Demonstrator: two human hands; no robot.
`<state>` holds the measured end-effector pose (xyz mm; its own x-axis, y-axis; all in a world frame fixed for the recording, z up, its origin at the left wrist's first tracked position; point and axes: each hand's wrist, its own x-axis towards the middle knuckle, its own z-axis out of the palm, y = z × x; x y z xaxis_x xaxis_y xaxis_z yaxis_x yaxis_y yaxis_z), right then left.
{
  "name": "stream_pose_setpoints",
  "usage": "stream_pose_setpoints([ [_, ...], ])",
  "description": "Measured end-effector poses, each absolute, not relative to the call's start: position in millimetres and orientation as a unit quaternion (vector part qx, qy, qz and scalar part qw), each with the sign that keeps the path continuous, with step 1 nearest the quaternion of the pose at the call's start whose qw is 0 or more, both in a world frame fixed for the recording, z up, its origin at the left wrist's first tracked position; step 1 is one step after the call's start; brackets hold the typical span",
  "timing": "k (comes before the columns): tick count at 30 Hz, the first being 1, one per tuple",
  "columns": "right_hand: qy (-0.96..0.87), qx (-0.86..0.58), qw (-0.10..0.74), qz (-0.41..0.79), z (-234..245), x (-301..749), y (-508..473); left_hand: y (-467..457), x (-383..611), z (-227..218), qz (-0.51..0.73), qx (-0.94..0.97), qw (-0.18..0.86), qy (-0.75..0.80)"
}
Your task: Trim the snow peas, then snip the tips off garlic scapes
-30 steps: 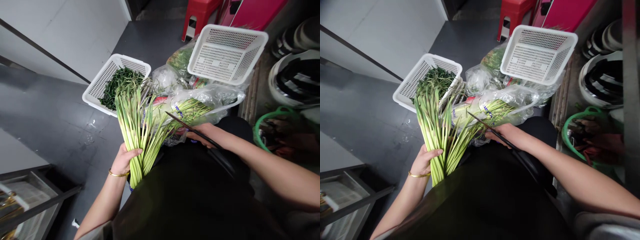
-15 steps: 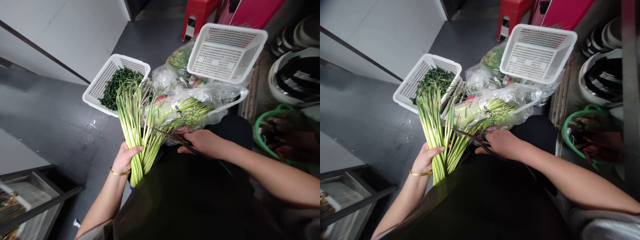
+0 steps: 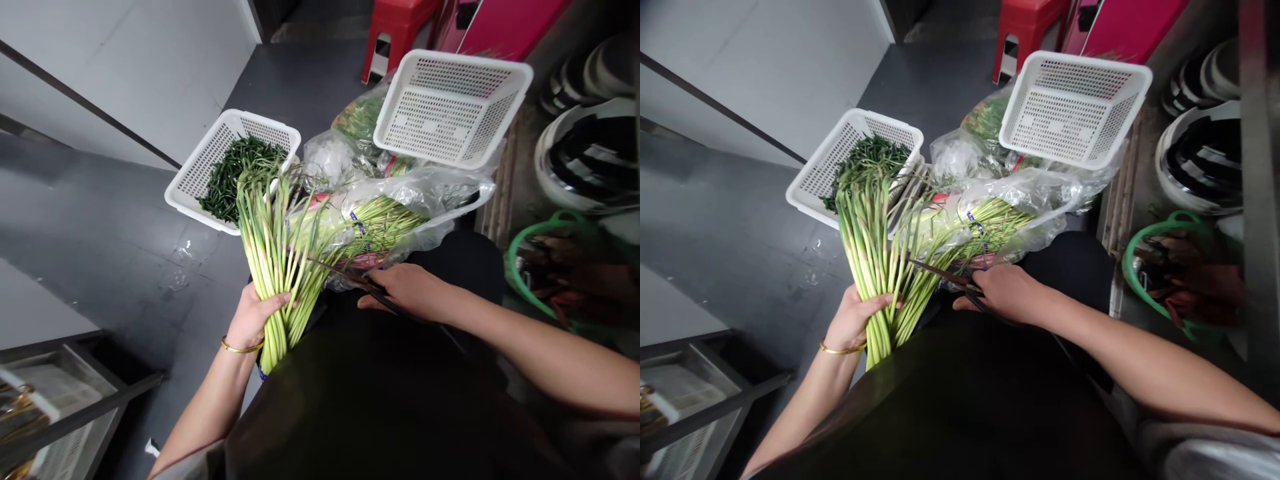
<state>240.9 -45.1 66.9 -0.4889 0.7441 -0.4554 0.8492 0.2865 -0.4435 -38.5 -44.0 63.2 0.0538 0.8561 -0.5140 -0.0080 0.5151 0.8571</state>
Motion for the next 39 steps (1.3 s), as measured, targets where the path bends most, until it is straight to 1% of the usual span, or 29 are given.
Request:
stream_pose_setpoints([
  [3, 0.786, 0.515, 0.096, -0.329, 64, 253, -51, -44, -40, 63, 0.348, 0.336, 0.626, 0.612],
  [7, 0.783, 0.517, 0.092, -0.333, 68, 261, -56, -43, -39, 61, 0.347, 0.337, 0.614, 0.623],
  [16, 0.796, 0.500, 0.108, -0.322, 75, 248, -46, -47, -35, 58, 0.316, 0.440, 0.530, 0.652],
  [21, 0.778, 0.522, 0.098, -0.335, 76, 267, -58, -46, -38, 56, 0.334, 0.410, 0.550, 0.647],
  [25, 0.787, 0.484, 0.085, -0.374, 83, 261, -63, -45, -37, 57, 0.342, 0.413, 0.543, 0.646],
  [32, 0.795, 0.488, 0.103, -0.345, 76, 235, -52, -48, -33, 60, 0.329, 0.443, 0.521, 0.651],
  [39, 0.797, 0.495, 0.078, -0.338, 66, 236, -48, -49, -30, 60, 0.328, 0.436, 0.533, 0.646],
])
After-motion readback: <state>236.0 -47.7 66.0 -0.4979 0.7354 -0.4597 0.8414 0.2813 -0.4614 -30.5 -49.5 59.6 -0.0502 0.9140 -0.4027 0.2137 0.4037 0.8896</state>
